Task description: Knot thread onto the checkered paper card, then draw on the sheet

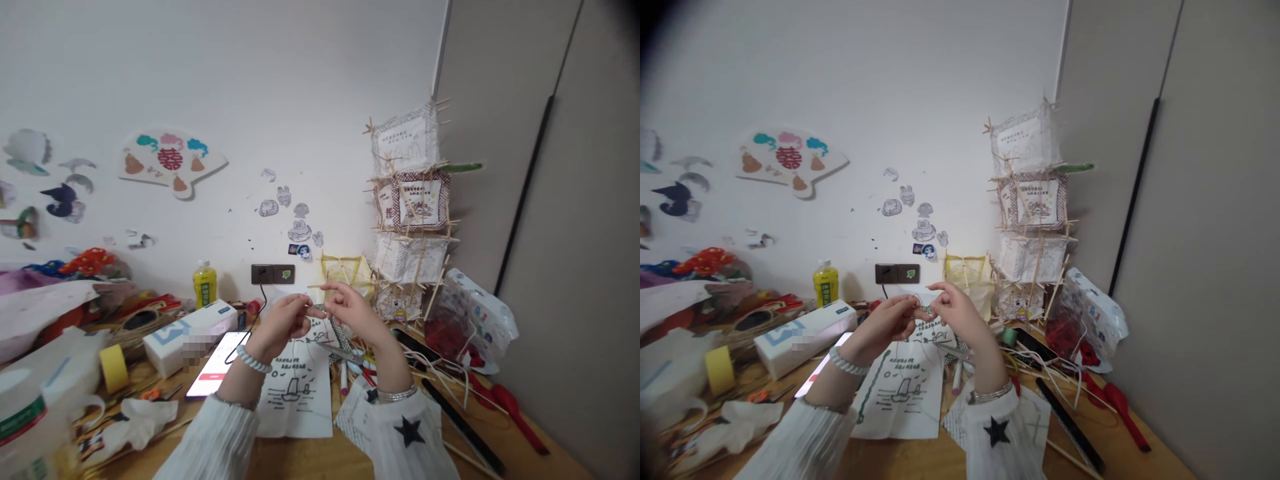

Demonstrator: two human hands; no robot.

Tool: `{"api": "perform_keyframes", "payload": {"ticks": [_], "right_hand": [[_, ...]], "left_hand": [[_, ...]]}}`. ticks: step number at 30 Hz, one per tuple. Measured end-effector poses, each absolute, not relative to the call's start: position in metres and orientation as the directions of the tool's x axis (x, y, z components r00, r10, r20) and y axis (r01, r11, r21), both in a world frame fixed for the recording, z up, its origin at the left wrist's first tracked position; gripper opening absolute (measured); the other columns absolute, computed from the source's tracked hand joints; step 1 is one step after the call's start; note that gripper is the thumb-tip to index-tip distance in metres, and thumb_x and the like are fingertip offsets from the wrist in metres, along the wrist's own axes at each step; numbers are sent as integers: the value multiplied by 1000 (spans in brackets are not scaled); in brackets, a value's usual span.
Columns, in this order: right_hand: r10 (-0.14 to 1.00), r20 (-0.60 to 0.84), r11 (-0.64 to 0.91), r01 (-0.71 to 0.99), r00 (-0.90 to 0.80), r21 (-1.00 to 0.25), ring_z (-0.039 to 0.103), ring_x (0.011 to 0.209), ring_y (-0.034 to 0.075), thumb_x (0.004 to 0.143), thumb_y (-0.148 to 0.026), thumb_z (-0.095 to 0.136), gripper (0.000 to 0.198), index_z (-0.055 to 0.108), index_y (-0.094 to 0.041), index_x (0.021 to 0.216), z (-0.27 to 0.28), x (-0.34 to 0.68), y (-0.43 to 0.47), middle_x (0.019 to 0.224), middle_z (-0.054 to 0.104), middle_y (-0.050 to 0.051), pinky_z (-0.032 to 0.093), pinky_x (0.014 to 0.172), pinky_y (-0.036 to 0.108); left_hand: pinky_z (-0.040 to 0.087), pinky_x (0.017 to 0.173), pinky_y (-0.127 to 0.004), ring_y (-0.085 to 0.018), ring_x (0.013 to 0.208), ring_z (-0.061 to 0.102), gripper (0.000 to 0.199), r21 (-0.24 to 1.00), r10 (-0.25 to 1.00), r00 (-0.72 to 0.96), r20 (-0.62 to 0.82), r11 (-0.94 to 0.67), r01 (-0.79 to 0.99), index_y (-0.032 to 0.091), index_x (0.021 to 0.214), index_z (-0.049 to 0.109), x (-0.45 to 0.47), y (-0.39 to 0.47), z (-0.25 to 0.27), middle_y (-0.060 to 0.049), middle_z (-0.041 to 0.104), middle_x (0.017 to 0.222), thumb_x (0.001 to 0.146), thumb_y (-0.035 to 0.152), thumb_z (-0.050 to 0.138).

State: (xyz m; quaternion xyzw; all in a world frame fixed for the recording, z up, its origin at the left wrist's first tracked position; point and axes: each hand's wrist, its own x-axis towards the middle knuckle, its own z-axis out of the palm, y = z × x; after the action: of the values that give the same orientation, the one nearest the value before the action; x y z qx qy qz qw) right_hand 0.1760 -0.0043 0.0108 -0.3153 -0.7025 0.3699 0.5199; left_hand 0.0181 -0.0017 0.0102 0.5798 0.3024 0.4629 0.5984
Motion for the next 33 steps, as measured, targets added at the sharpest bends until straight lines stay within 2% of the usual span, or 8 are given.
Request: {"api": "perform_keyframes", "payload": {"ticks": [5, 10, 14, 17, 19, 22, 26, 33], "right_hand": [[819, 469, 522, 91, -332, -848, 45, 52, 9, 72, -25, 57, 35, 49, -19, 105, 13, 180, -11, 59, 52, -6, 34, 47, 19], [830, 358, 476, 207, -428, -855, 46, 50, 9, 71, -22, 57, 41, 48, -19, 111, 6, 181, -5, 58, 53, -5, 37, 49, 21], [848, 365, 485, 282, -385, -828, 47, 54, 10, 72, -19, 54, 30, 55, -17, 102, 4, 177, 0, 63, 55, -3, 38, 54, 23], [832, 456, 541, 279, -315, -793, 52, 69, 12, 76, -23, 50, 14, 61, -16, 82, 6, 173, 2, 74, 58, 1, 40, 65, 25], [836, 442, 521, 216, -325, -826, 53, 73, 13, 79, -28, 48, 17, 59, -16, 74, 5, 170, 3, 76, 59, 2, 40, 67, 26], [874, 331, 382, 82, -357, -920, 54, 63, 12, 79, -35, 48, 19, 55, -17, 79, 3, 165, 4, 75, 58, 1, 41, 58, 25], [881, 294, 320, 9, -370, -947, 44, 46, 8, 78, -40, 48, 24, 52, -17, 83, -2, 159, 8, 64, 56, -1, 34, 45, 21], [849, 350, 378, -8, -397, -926, 38, 41, 6, 75, -43, 53, 28, 51, -15, 71, -4, 161, 11, 55, 54, -3, 27, 42, 20]], "left_hand": [[17, 34, -14, -1, 34, 36, 16, 918, 926, 308, 219, -89, -386, 15, 69, 44, 18, 2, 11, -3, 62, 65, 76, 27, 53], [20, 33, -13, -1, 36, 33, 11, 866, 936, 314, 159, 20, -500, 15, 70, 46, 15, 9, 9, -1, 60, 66, 75, 22, 53], [25, 35, -16, -4, 37, 37, 17, 921, 888, 385, 251, -96, -378, 15, 68, 47, 15, 3, 10, 4, 51, 54, 77, 29, 51], [31, 41, -19, -7, 41, 43, 21, 951, 875, 375, 306, -269, -149, 16, 63, 46, 16, -3, 12, 4, 48, 51, 78, 31, 48], [35, 45, -22, -10, 46, 47, 22, 919, 880, 307, 362, -393, 43, 17, 61, 47, 16, -6, 14, 3, 49, 51, 78, 30, 46], [38, 52, -24, -12, 55, 49, 22, 822, 839, 257, 479, -532, 204, 17, 59, 50, 15, -8, 18, 2, 51, 56, 77, 30, 46], [39, 59, -26, -13, 58, 50, 24, 801, 790, 322, 522, -583, 132, 18, 59, 48, 14, -9, 20, 2, 50, 56, 78, 31, 44], [39, 62, -26, -14, 63, 50, 20, 832, 796, 289, 532, -555, -3, 17, 59, 50, 11, -7, 18, 1, 51, 60, 76, 26, 47]]}}
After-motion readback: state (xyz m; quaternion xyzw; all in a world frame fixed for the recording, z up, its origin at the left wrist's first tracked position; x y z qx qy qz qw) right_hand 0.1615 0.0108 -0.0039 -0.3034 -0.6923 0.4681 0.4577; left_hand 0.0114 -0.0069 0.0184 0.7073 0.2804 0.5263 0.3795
